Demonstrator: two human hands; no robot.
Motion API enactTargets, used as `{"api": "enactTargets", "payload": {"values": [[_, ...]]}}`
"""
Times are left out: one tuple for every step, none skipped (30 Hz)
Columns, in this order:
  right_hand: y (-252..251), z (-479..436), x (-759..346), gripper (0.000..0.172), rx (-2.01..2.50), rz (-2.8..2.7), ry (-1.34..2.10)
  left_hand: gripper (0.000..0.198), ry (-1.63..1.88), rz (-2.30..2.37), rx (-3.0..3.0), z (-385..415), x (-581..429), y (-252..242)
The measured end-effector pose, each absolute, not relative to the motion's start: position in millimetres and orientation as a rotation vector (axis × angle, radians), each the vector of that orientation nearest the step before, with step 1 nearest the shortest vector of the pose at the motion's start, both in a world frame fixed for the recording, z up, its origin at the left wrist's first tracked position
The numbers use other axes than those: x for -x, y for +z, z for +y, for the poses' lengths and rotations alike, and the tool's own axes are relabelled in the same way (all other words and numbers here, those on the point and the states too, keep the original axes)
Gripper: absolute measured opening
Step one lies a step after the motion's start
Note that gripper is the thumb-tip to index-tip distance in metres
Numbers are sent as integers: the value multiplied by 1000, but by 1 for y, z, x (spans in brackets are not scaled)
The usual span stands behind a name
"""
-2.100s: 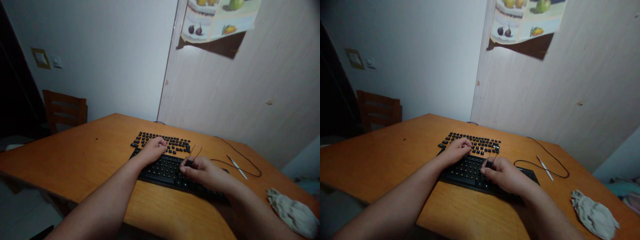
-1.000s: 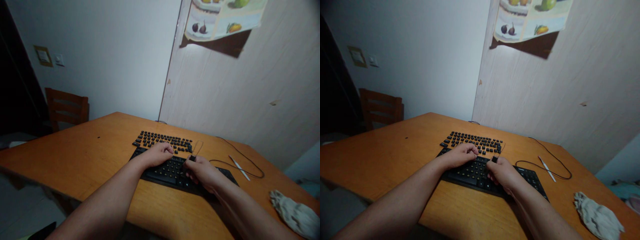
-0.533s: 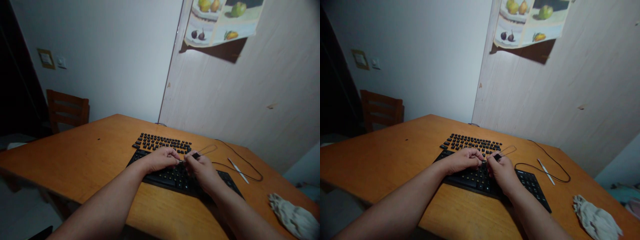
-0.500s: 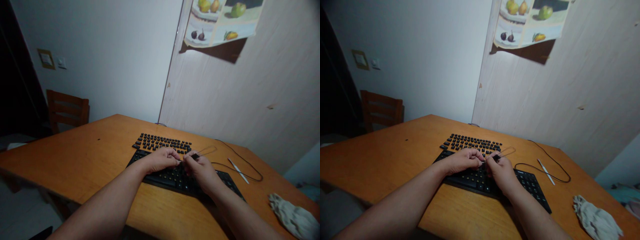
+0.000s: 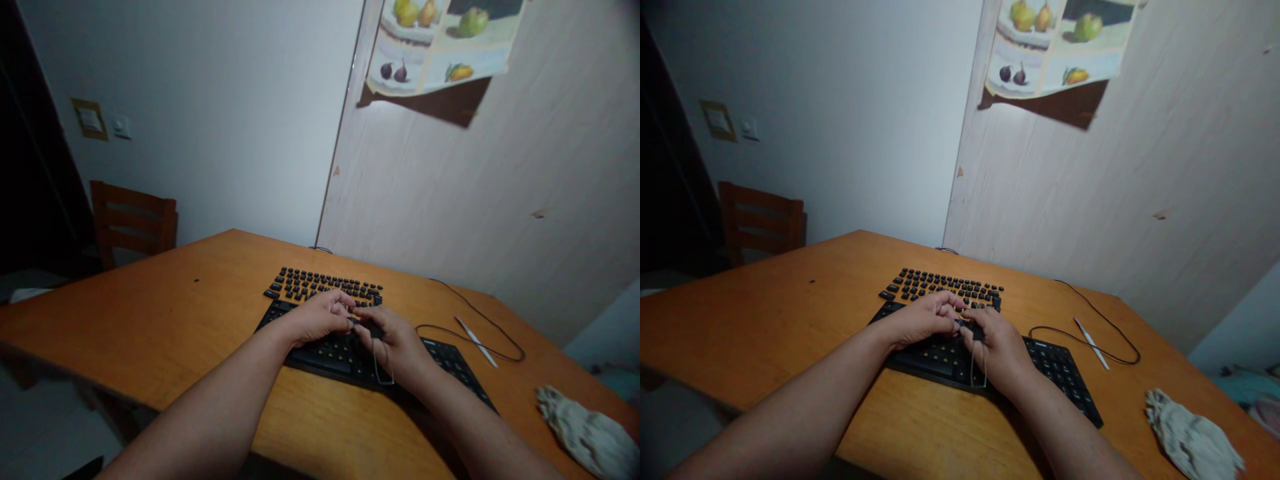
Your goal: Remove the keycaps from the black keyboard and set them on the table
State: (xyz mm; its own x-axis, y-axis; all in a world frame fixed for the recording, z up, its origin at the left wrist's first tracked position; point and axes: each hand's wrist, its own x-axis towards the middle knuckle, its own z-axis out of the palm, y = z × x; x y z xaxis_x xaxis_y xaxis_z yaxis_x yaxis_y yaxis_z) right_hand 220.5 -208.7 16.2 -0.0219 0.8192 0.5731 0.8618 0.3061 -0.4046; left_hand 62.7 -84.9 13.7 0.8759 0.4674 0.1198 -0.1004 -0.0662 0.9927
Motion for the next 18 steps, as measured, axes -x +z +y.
{"api": "enactTargets", "payload": {"values": [[18,-209,-219,24,1535,-1868,-106,44,481,293,-1558,-85,-62,13],[20,-210,-217,23,1569,-1900,-128,45,484,289,-1543,-85,-62,13],[22,-211,-215,21,1600,-1924,-142,46,483,283,-1529,-85,-62,13],[24,-212,-214,19,1625,-1938,-154,48,475,276,-1516,-85,-62,13],[25,-213,-213,18,1645,-1947,-161,49,462,272,-1507,-86,-62,13],[26,-213,-213,17,1659,-1950,-167,50,451,275,-1502,-87,-62,14],[26,-213,-214,17,1671,-1946,-174,50,454,284,-1501,-87,-62,15],[26,-212,-217,17,1689,-1931,-182,50,476,300,-1502,-88,-62,16],[26,-210,-221,18,1720,-1907,-193,49,517,321,-1506,-87,-62,17],[27,-208,-226,19,1765,-1874,-205,47,578,346,-1512,-86,-62,18],[27,-206,-232,21,1823,-1835,-214,45,648,374,-1517,-85,-62,19],[29,-203,-237,22,1892,-1795,-216,42,719,408,-1517,-82,-62,21],[30,-199,-243,22,1963,-1765,-203,39,783,447,-1506,-80,-62,22],[32,-195,-248,22,2032,-1745,-185,36,838,486,-1484,-77,-62,24],[33,-191,-253,21,2095,-1733,-166,33,886,522,-1454,-74,-62,25],[34,-186,-257,20,2150,-1732,-146,30,929,551,-1421,-72,-62,26],[34,-181,-260,20,2196,-1734,-128,27,965,573,-1393,-70,-62,27],[34,-176,-262,20,2232,-1740,-108,24,996,588,-1374,-68,-62,27]]}}
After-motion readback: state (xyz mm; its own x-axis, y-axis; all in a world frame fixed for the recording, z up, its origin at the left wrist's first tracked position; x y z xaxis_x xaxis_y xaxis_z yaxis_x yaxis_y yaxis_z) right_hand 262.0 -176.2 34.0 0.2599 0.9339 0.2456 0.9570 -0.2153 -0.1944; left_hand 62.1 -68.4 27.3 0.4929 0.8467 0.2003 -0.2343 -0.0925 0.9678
